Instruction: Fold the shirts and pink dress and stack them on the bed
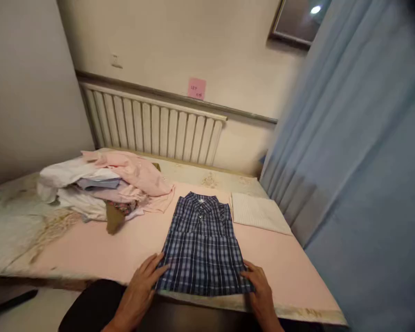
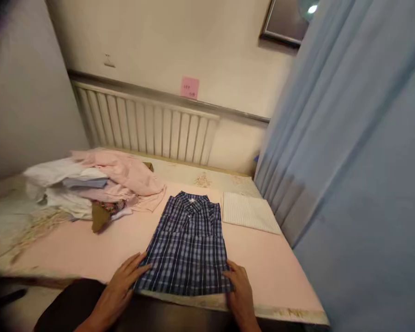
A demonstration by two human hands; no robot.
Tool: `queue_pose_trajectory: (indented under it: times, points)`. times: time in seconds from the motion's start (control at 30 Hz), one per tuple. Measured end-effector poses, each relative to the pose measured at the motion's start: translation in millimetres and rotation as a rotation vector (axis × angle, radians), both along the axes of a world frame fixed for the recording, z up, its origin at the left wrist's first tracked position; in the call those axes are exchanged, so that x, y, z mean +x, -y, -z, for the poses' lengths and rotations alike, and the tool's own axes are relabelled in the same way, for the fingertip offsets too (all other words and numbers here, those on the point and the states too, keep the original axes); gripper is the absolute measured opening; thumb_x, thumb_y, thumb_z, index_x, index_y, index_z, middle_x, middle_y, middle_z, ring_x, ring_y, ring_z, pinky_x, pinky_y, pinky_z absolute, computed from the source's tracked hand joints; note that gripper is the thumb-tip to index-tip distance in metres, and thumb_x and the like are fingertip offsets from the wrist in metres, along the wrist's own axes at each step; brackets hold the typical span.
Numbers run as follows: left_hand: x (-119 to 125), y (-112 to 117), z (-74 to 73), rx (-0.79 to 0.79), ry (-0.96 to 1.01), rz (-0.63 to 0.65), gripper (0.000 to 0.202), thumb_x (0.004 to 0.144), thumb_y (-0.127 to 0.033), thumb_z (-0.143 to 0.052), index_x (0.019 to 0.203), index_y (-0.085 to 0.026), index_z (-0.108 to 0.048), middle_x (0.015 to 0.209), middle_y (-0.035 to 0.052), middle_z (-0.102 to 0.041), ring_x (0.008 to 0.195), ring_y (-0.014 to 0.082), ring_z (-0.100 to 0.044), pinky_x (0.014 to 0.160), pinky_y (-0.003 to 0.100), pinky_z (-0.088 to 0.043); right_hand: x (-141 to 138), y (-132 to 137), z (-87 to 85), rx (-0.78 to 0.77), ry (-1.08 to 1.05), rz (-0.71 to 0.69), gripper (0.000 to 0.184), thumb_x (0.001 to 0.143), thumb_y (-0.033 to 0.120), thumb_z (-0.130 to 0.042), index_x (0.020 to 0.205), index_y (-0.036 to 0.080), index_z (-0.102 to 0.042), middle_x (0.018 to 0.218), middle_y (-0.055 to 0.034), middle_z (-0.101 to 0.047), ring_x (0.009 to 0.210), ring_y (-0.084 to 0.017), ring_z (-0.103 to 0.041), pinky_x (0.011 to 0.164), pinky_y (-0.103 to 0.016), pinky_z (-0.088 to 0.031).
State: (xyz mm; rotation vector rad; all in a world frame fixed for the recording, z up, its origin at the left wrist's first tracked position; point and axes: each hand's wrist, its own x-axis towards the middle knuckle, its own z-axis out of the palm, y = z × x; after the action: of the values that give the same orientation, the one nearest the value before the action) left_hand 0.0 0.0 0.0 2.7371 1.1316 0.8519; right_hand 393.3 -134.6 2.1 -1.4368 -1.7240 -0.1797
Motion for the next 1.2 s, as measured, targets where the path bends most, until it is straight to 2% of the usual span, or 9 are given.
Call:
queue_pose_trajectory:
  times: [0.2, 0.33, 0.47, 0.63, 0.77, 0.9, 1.03, 1.1, 1.2]
  points:
    - [-16, 27, -1.7, 0.031, 0.055, 0.111, 0.055, 0.081, -0.015, -0.045, 0.133, -0.031, -0.048, 0.147, 0.0009, -0.042, 0.138, 0.0236, -0.032, 0.107, 0.041, -0.041, 0, 25, -18.7, 0.028, -0.082, -0.053, 0.030, 0.079, 0.017, -0.048, 0.103, 0.025, -0.063, 0.113, -0.0069, -0.065, 0.108, -0.025, -0.058, 0.087, -0.044, -0.052]
    - [-20, 45, -8.3, 0.007, 0.152, 0.149, 0.043, 0.088, -0.029, -0.045, 0.130, -0.031, -0.051, 0.142, 0.0024, -0.048, 0.135, 0.0236, -0.036, 0.104, 0.040, -0.043, -7, 44, -30.6, 0.026, -0.142, -0.088, 0.035, 0.079, 0.014, -0.047, 0.109, 0.025, -0.061, 0.112, -0.0071, -0.066, 0.112, -0.026, -0.057, 0.091, -0.046, -0.050]
    - [-18, 59, -21.6, -0.079, 0.285, 0.160, 0.039, 0.090, -0.040, -0.045, 0.126, -0.031, -0.054, 0.134, 0.0042, -0.056, 0.131, 0.0243, -0.043, 0.103, 0.040, -0.045, -15, 57, -43.2, -0.027, -0.212, -0.076, 0.033, 0.081, 0.018, -0.048, 0.111, 0.025, -0.062, 0.113, -0.0087, -0.064, 0.109, -0.027, -0.059, 0.091, -0.045, -0.051]
    - [-14, 63, -31.9, -0.180, 0.439, 0.193, 0.036, 0.090, -0.033, -0.048, 0.124, -0.031, -0.056, 0.129, 0.0038, -0.060, 0.124, 0.0231, -0.051, 0.101, 0.038, -0.048, -20, 61, -56.7, -0.058, -0.309, -0.038, 0.028, 0.084, 0.023, -0.049, 0.107, 0.023, -0.064, 0.110, -0.0089, -0.066, 0.107, -0.026, -0.061, 0.094, -0.043, -0.048]
    - [-7, 55, -37.3, -0.229, 0.506, 0.099, 0.033, 0.090, -0.032, -0.048, 0.120, -0.031, -0.058, 0.119, 0.0014, -0.066, 0.109, 0.0179, -0.062, 0.096, 0.028, -0.050, -18, 51, -57.8, -0.070, -0.352, 0.089, 0.023, 0.085, 0.023, -0.048, 0.100, 0.022, -0.066, 0.102, -0.0074, -0.069, 0.098, -0.023, -0.064, 0.089, -0.035, -0.051]
    - [17, 29, -65.3, -0.295, 0.577, -0.059, 0.026, 0.089, -0.037, -0.046, 0.101, -0.026, -0.066, 0.099, 0.0000, -0.072, 0.092, 0.0161, -0.067, 0.083, 0.023, -0.052, -12, 18, -59.8, -0.020, -0.363, 0.304, 0.021, 0.085, 0.031, -0.051, 0.091, 0.019, -0.067, 0.088, -0.0064, -0.071, 0.084, -0.021, -0.066, 0.075, -0.028, -0.052]
    - [54, -27, -98.2, -0.448, 0.551, -0.237, 0.031, 0.088, -0.044, -0.041, 0.089, -0.023, -0.064, 0.076, -0.0029, -0.068, 0.071, 0.0146, -0.063, 0.067, 0.023, -0.050, -5, -49, -70.0, 0.017, -0.442, 0.466, 0.031, 0.085, 0.043, -0.050, 0.088, 0.017, -0.066, 0.084, -0.0079, -0.070, 0.078, -0.021, -0.064, 0.070, -0.028, -0.048]
    - [72, -67, -103.2, -0.510, 0.500, -0.269, 0.031, 0.088, -0.044, -0.038, 0.084, -0.023, -0.060, 0.074, -0.0035, -0.066, 0.071, 0.0148, -0.062, 0.066, 0.023, -0.047, 0, -92, -72.3, -0.034, -0.475, 0.478, 0.035, 0.085, 0.046, -0.047, 0.088, 0.017, -0.065, 0.083, -0.0079, -0.069, 0.077, -0.021, -0.063, 0.069, -0.028, -0.046]
    - [97, -129, -93.6, -0.621, 0.337, -0.345, 0.032, 0.089, -0.042, -0.033, 0.087, -0.023, -0.059, 0.085, -0.0011, -0.069, 0.082, 0.0154, -0.063, 0.074, 0.024, -0.045, 12, -154, -63.9, -0.224, -0.436, 0.499, 0.037, 0.087, 0.046, -0.039, 0.084, 0.018, -0.063, 0.081, -0.0064, -0.068, 0.076, -0.020, -0.060, 0.070, -0.027, -0.044]
